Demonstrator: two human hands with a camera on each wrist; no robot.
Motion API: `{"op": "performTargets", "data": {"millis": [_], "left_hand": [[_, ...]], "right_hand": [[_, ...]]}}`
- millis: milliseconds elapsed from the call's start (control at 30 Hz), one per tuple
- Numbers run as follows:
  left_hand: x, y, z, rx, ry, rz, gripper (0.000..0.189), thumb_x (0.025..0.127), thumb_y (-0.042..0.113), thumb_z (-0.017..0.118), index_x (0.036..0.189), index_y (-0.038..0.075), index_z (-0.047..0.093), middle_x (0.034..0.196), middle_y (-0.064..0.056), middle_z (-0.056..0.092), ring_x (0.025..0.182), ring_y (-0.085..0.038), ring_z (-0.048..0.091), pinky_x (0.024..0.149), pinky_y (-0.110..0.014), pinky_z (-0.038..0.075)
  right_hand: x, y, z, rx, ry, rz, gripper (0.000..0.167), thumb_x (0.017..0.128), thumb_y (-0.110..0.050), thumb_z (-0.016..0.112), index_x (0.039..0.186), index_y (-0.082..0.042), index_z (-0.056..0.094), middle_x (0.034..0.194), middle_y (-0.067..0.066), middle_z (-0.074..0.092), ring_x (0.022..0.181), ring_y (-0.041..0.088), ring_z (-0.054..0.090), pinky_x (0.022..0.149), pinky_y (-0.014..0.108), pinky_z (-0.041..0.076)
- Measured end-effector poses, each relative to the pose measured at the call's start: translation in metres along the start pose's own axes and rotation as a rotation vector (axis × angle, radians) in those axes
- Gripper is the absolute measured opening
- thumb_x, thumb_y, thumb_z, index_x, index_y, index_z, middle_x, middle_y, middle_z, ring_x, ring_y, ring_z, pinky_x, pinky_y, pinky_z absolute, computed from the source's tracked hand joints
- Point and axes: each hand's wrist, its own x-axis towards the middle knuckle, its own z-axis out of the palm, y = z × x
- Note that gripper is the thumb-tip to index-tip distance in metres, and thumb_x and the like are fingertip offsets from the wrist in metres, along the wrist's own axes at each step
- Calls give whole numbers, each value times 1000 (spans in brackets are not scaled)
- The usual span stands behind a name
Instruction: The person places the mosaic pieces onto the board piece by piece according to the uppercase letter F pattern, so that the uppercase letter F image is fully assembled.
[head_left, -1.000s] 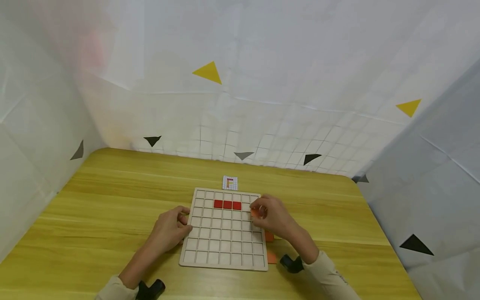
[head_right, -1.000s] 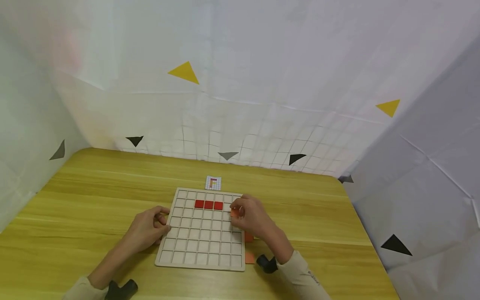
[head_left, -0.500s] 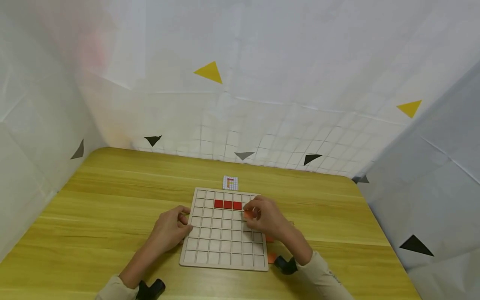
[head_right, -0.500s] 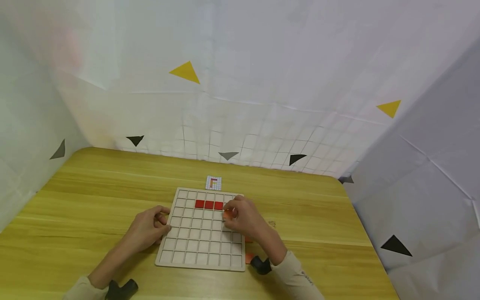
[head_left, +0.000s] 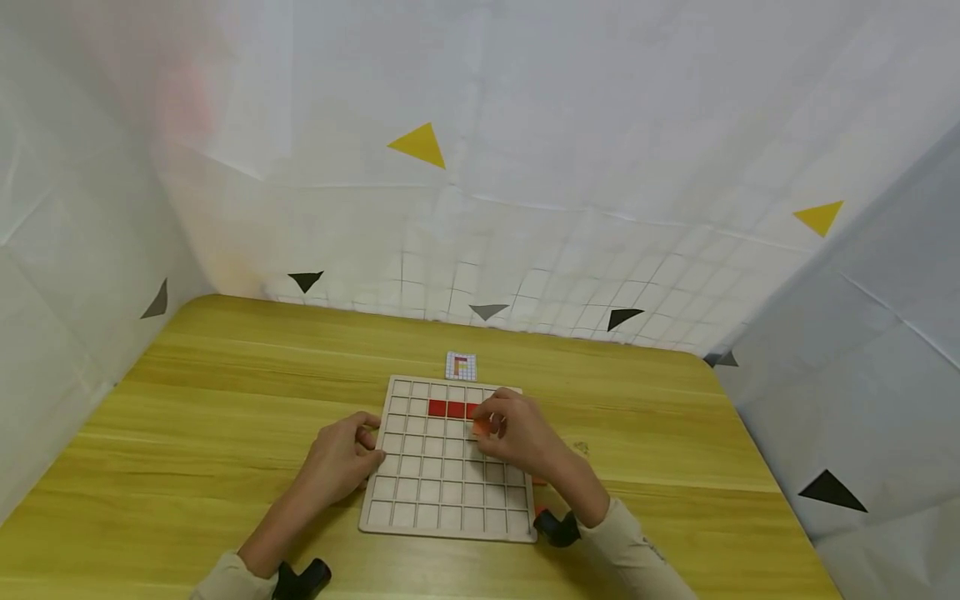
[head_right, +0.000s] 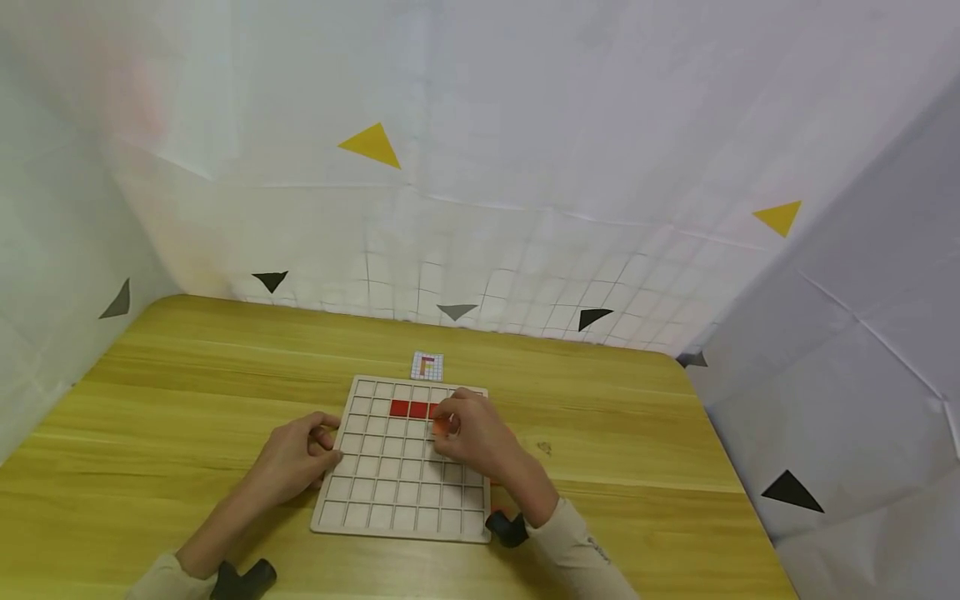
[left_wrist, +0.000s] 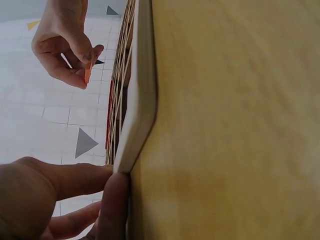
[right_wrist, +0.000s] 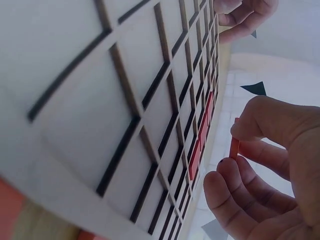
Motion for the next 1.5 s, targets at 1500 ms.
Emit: {"op": "performTargets", "data": {"millis": [1500], "left_hand": [[0, 1, 0, 25, 6, 7, 40, 83, -1, 75, 121, -3, 62, 85, -6, 58, 63, -14, 59, 47, -29, 53]], "right_hand": [[26, -17, 24, 28, -24, -62, 21, 78, -2, 74, 99, -4, 75, 88, 3, 62, 74, 19, 56, 59, 23, 48]]}}
